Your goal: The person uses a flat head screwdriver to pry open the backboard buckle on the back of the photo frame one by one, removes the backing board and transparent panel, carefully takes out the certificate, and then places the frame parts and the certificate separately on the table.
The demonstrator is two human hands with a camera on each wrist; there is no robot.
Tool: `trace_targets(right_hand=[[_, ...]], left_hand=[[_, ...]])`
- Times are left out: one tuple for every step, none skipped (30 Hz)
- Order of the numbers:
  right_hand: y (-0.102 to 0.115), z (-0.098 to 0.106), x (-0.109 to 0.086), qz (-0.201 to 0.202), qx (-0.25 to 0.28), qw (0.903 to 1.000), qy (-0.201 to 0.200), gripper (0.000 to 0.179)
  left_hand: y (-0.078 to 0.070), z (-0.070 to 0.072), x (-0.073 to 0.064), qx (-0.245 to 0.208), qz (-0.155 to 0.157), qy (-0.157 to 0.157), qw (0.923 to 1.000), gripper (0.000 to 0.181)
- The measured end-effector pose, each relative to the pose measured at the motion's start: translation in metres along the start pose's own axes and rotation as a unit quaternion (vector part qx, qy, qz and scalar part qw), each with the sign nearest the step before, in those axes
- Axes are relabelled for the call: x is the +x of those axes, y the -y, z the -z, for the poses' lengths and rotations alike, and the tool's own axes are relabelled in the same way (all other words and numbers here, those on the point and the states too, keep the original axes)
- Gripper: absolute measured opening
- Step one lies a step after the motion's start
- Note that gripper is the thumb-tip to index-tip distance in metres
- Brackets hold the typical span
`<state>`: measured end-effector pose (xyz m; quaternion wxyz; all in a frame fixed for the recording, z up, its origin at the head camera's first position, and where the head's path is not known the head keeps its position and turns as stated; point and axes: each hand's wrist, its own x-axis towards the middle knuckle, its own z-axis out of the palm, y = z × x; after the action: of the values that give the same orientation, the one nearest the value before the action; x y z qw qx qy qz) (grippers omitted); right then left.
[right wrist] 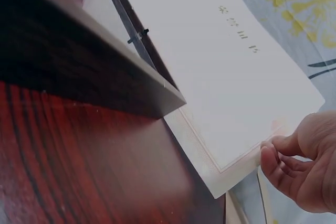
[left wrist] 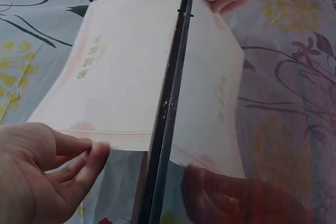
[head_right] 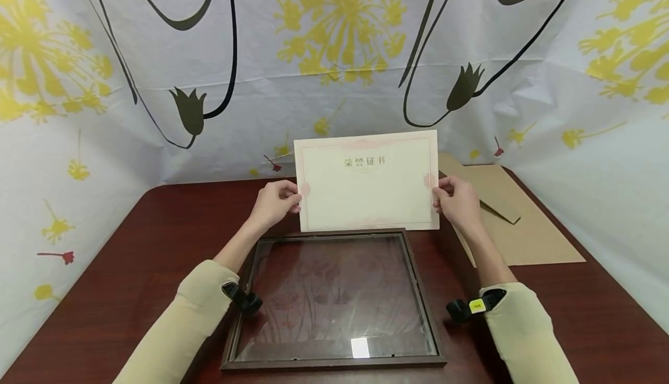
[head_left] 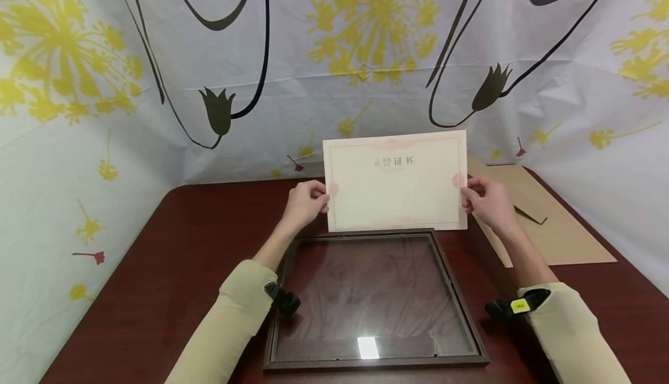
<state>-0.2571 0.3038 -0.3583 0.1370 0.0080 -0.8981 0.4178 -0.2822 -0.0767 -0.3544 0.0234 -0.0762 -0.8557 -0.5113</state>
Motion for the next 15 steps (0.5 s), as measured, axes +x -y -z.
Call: trace_targets(right_hand=[[-0.001,0.000,0.000,0.000,0.001,1.0000,0.003,0.028],[-0.003,0.000,0.000,0.002,-0.001,1.0000,0.006,0.028],[-0.004,0.001,0.000,0.005,-0.002,0.9999,0.009,0.028],[-0.005,0.001,0.000,0.009,-0.003,0.9999,0.012,0.028],[-0.007,0.001,0.000,0.011,-0.001,0.9998,0.016,0.029],[-0.009,0.001,0.000,0.012,0.003,0.9997,0.021,0.029],[-0.010,0.002,0.000,0.012,0.005,0.9996,0.025,0.030],[-0.012,0.002,0.000,0.012,0.005,0.9995,0.030,0.030],[-0.013,0.002,0.000,0.011,0.008,0.9993,0.035,0.031],[-0.015,0.001,0.000,0.008,0.009,0.9991,0.041,0.032],[-0.016,0.001,0.000,0.006,0.008,0.9989,0.045,0.032],[-0.017,0.001,0.000,0.004,0.006,0.9988,0.049,0.032],[-0.019,0.001,0.000,0.001,0.001,0.9986,0.052,0.032],[-0.020,0.000,0.000,-0.003,-0.003,0.9984,0.056,0.032],[-0.021,0.000,0.000,-0.007,-0.009,0.9983,0.057,0.032]], left_hand=[[0.001,0.000,0.000,0.007,0.001,0.004,1.0000,0.012],[0.001,-0.001,0.000,0.013,0.003,0.009,0.9999,0.012],[0.002,-0.001,0.000,0.016,0.007,0.015,0.9997,0.013],[0.003,-0.001,-0.001,0.019,0.010,0.022,0.9995,0.014],[0.003,-0.001,-0.001,0.024,0.013,0.029,0.9992,0.014],[0.004,-0.002,-0.001,0.029,0.016,0.035,0.9988,0.015],[0.005,-0.002,-0.002,0.031,0.021,0.042,0.9984,0.016],[0.005,-0.002,-0.002,0.032,0.026,0.047,0.9980,0.017],[0.005,-0.003,-0.002,0.034,0.032,0.051,0.9976,0.018],[0.006,-0.003,-0.002,0.036,0.037,0.055,0.9972,0.019],[0.007,-0.004,-0.002,0.042,0.040,0.058,0.9966,0.019],[0.007,-0.004,-0.003,0.047,0.044,0.060,0.9961,0.019],[0.008,-0.005,-0.003,0.052,0.047,0.063,0.9956,0.019],[0.008,-0.005,-0.003,0.056,0.050,0.066,0.9950,0.019],[0.009,-0.005,-0.003,0.059,0.053,0.070,0.9944,0.018]])
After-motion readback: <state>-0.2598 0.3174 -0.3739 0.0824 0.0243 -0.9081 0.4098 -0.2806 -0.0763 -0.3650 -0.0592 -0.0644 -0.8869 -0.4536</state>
